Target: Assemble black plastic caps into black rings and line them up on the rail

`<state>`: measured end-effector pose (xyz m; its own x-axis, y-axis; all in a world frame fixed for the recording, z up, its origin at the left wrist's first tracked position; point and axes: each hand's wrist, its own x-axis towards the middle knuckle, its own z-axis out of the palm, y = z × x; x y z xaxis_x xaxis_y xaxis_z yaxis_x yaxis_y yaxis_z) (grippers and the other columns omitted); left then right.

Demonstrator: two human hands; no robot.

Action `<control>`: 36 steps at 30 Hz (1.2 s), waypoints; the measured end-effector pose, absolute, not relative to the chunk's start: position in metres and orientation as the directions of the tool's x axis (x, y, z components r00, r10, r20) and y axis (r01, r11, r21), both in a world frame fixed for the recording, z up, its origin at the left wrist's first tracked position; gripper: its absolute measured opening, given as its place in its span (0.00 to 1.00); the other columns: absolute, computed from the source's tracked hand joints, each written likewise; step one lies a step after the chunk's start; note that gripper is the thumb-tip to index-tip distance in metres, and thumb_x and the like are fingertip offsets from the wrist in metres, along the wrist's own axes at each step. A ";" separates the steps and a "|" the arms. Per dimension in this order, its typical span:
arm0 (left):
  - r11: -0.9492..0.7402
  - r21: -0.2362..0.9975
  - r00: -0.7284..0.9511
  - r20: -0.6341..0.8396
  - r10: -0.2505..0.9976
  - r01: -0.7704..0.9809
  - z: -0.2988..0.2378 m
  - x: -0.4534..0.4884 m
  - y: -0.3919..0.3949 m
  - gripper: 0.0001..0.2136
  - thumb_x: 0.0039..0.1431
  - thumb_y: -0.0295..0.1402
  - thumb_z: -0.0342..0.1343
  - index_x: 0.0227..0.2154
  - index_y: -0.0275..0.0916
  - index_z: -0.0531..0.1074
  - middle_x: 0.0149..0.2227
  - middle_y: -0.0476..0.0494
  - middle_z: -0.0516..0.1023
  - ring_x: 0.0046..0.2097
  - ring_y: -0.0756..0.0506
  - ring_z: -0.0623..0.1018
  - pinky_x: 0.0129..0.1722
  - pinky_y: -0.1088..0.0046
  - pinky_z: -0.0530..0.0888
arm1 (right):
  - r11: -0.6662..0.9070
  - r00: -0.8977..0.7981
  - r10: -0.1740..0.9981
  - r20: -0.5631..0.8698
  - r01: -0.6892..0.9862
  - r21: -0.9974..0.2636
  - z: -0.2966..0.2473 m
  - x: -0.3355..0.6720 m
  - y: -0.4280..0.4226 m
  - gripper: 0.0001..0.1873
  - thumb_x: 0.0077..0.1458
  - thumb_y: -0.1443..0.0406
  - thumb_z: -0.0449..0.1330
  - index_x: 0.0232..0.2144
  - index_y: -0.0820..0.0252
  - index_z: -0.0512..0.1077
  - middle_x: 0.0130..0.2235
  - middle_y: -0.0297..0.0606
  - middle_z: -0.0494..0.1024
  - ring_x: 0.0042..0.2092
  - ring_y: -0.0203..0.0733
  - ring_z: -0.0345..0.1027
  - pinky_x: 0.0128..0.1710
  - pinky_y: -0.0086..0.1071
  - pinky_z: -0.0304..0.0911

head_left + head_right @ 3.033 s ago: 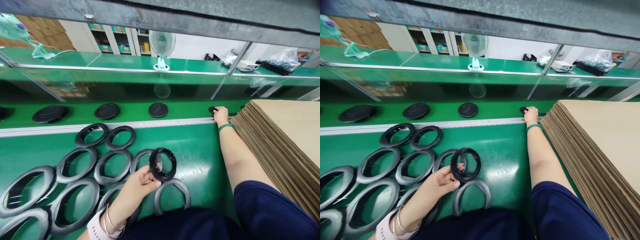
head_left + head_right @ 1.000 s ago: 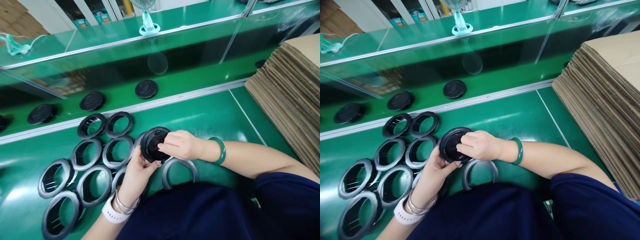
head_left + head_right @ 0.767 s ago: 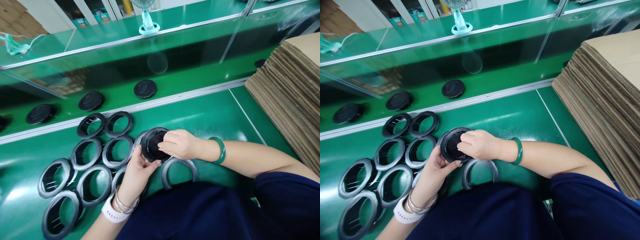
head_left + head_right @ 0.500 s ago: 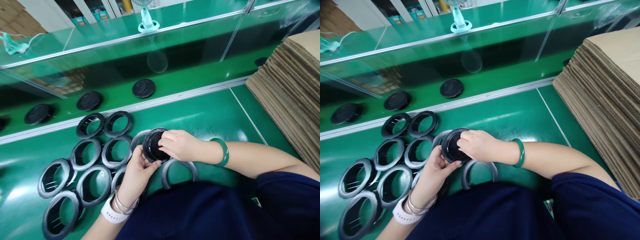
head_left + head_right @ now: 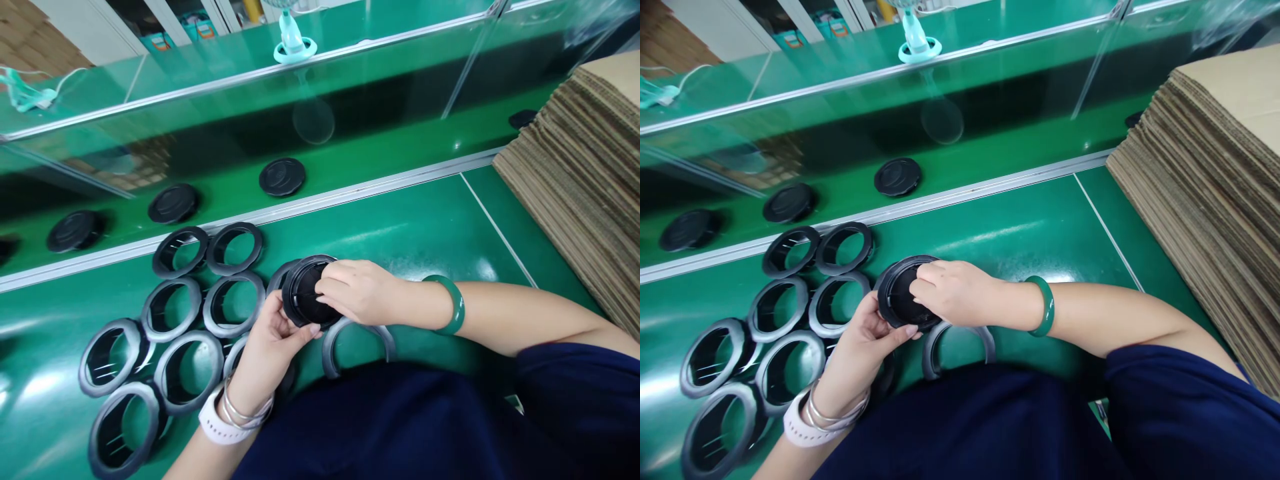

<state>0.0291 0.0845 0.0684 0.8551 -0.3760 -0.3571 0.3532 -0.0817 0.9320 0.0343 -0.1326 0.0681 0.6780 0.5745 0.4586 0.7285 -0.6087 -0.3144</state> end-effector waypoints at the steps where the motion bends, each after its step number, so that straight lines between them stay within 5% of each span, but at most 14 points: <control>1: -0.081 0.930 0.852 -0.362 -0.377 0.359 0.068 0.029 0.085 0.23 0.47 0.29 0.70 0.43 0.41 0.66 0.33 0.53 0.76 0.30 0.52 0.77 0.34 0.71 0.82 | -0.608 0.676 0.575 0.461 0.730 -0.313 0.068 0.034 -0.133 0.15 0.71 0.67 0.48 0.37 0.67 0.72 0.36 0.45 0.71 0.39 0.46 0.65 0.39 0.37 0.67; 23: -0.120 0.938 0.868 -0.347 -0.355 0.326 0.066 0.029 0.083 0.23 0.47 0.29 0.70 0.43 0.41 0.64 0.33 0.54 0.75 0.31 0.51 0.77 0.34 0.72 0.81 | -0.659 0.728 0.560 0.395 0.680 -0.321 0.067 0.031 -0.124 0.07 0.68 0.68 0.56 0.42 0.69 0.71 0.37 0.44 0.71 0.39 0.47 0.66 0.39 0.38 0.68; 28: -0.126 0.927 0.860 -0.375 -0.347 0.354 0.074 0.028 0.078 0.22 0.47 0.28 0.69 0.40 0.41 0.63 0.29 0.56 0.75 0.29 0.52 0.77 0.34 0.75 0.80 | -0.677 0.722 0.544 0.427 0.679 -0.286 0.066 0.028 -0.122 0.15 0.68 0.70 0.51 0.55 0.73 0.65 0.38 0.47 0.72 0.40 0.48 0.66 0.41 0.41 0.70; 36: -0.077 0.928 0.866 -0.368 -0.338 0.364 0.079 0.025 0.076 0.21 0.46 0.28 0.69 0.37 0.41 0.62 0.28 0.56 0.77 0.28 0.52 0.79 0.33 0.76 0.79 | -0.698 0.735 0.584 0.344 0.671 -0.250 0.072 0.024 -0.121 0.19 0.65 0.71 0.51 0.56 0.80 0.65 0.41 0.54 0.72 0.41 0.53 0.67 0.36 0.43 0.72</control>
<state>0.0245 0.0756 0.0788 0.8661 -0.3384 -0.3680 0.3644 -0.0767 0.9281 0.0245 -0.1206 0.0724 0.7351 0.5842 0.3439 0.6714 -0.6978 -0.2497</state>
